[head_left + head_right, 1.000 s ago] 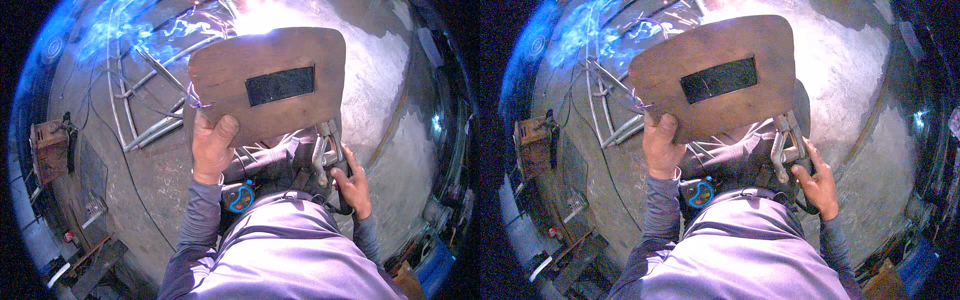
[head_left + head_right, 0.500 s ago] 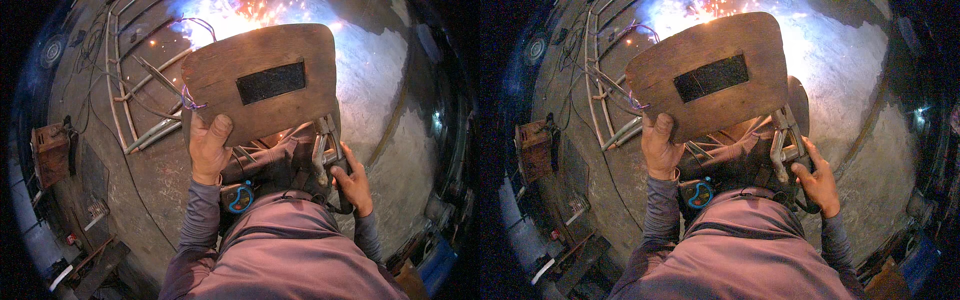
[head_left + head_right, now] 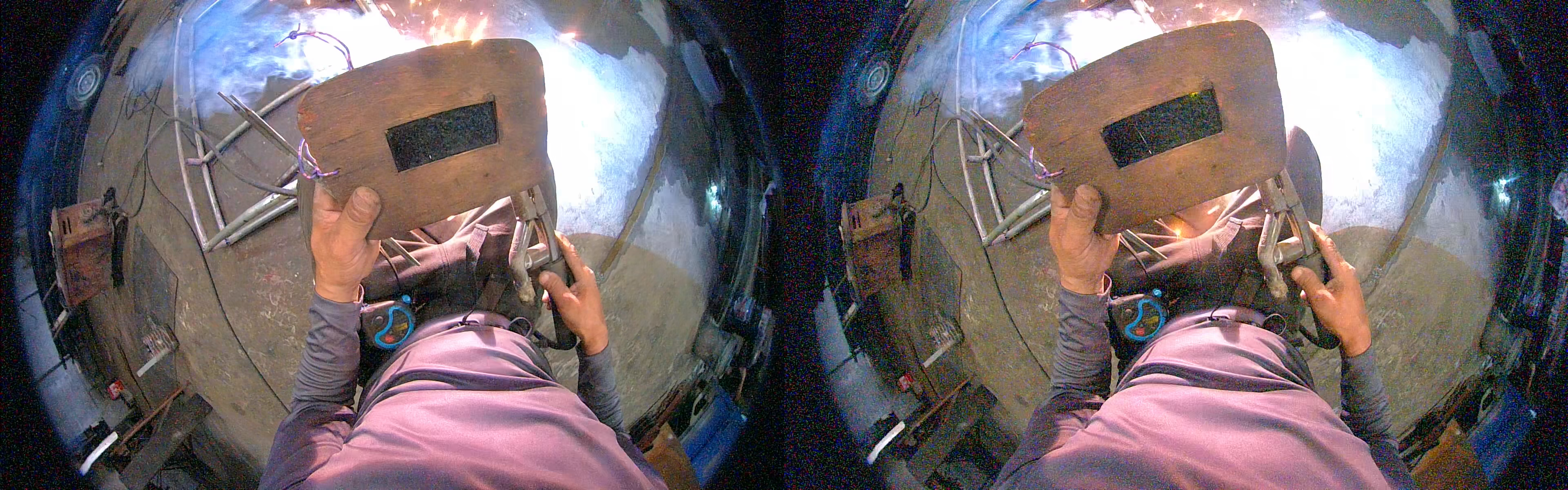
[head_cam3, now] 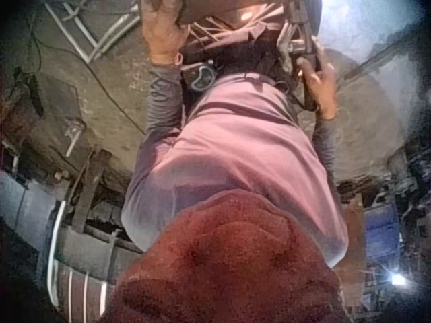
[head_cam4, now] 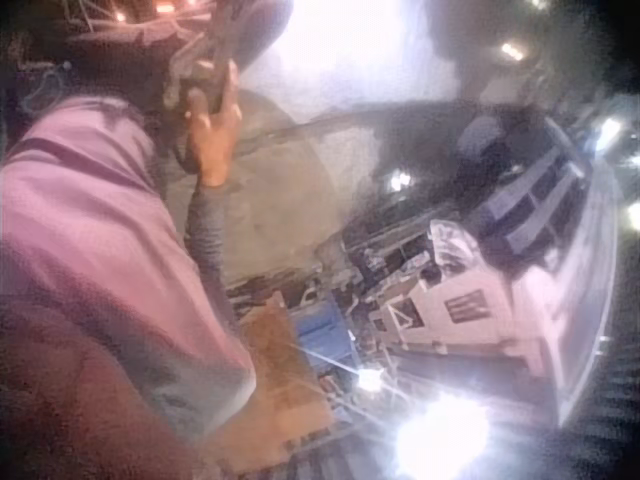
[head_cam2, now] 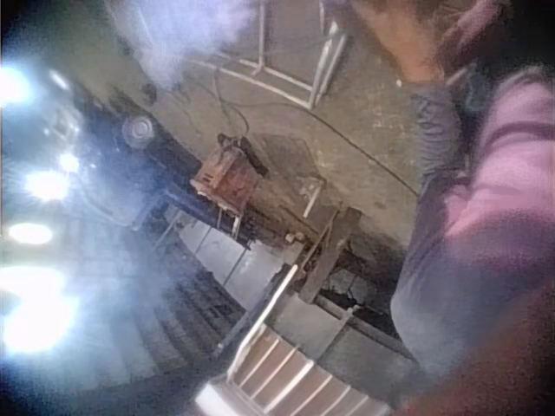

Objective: The person welds a rectangular metal frame using a handheld welding torch while holding a protective shield. After welding, they switch to an angle grinder to smooth the welded joints on the frame.

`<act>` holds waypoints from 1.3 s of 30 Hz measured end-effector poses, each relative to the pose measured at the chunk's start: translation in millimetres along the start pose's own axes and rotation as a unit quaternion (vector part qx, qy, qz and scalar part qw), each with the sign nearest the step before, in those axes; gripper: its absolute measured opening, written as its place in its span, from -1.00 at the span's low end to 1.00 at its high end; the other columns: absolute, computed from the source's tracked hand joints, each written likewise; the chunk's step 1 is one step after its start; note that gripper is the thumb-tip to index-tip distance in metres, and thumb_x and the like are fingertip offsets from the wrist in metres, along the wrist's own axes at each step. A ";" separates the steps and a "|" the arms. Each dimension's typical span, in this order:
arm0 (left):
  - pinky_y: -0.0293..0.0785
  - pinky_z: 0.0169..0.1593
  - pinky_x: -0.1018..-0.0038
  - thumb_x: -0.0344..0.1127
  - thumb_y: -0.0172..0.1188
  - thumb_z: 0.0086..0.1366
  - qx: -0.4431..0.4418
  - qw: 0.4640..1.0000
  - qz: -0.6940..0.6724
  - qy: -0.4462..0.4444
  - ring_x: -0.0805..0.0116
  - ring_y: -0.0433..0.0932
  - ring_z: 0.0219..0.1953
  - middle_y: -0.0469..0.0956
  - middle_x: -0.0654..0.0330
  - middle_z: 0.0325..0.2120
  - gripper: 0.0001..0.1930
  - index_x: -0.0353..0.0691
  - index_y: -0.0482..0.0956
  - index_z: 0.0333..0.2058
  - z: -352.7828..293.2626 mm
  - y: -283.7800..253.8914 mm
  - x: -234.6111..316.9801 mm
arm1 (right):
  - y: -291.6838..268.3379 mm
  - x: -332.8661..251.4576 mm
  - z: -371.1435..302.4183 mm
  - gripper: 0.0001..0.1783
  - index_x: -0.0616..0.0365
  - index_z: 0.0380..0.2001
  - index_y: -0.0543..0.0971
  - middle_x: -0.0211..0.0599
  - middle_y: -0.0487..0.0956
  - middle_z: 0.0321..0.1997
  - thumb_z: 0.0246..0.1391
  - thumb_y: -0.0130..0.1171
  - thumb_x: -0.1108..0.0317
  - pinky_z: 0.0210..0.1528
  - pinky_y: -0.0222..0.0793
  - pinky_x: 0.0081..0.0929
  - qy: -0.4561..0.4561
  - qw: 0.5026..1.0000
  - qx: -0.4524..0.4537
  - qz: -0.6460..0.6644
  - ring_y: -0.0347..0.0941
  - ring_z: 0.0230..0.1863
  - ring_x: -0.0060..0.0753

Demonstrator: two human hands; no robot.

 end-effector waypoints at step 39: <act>0.55 0.05 0.26 -0.15 0.17 0.39 0.003 0.992 0.125 0.020 0.18 0.53 0.05 0.43 0.09 0.11 -0.37 -0.19 0.13 0.31 -2.1 -6.5 -8.8 | 7.7 20.4 5.1 -0.30 0.17 0.30 0.32 -0.02 0.41 0.31 0.05 0.22 0.41 0.33 0.20 -0.31 -0.025 0.999 0.030 -0.029 0.30 0.35 -0.14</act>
Point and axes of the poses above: each hand's wrist, its own z-axis towards the middle knuckle, its own y-axis out of the palm, x = y × z, the point moved 3 cm from there along z, towards the middle knuckle
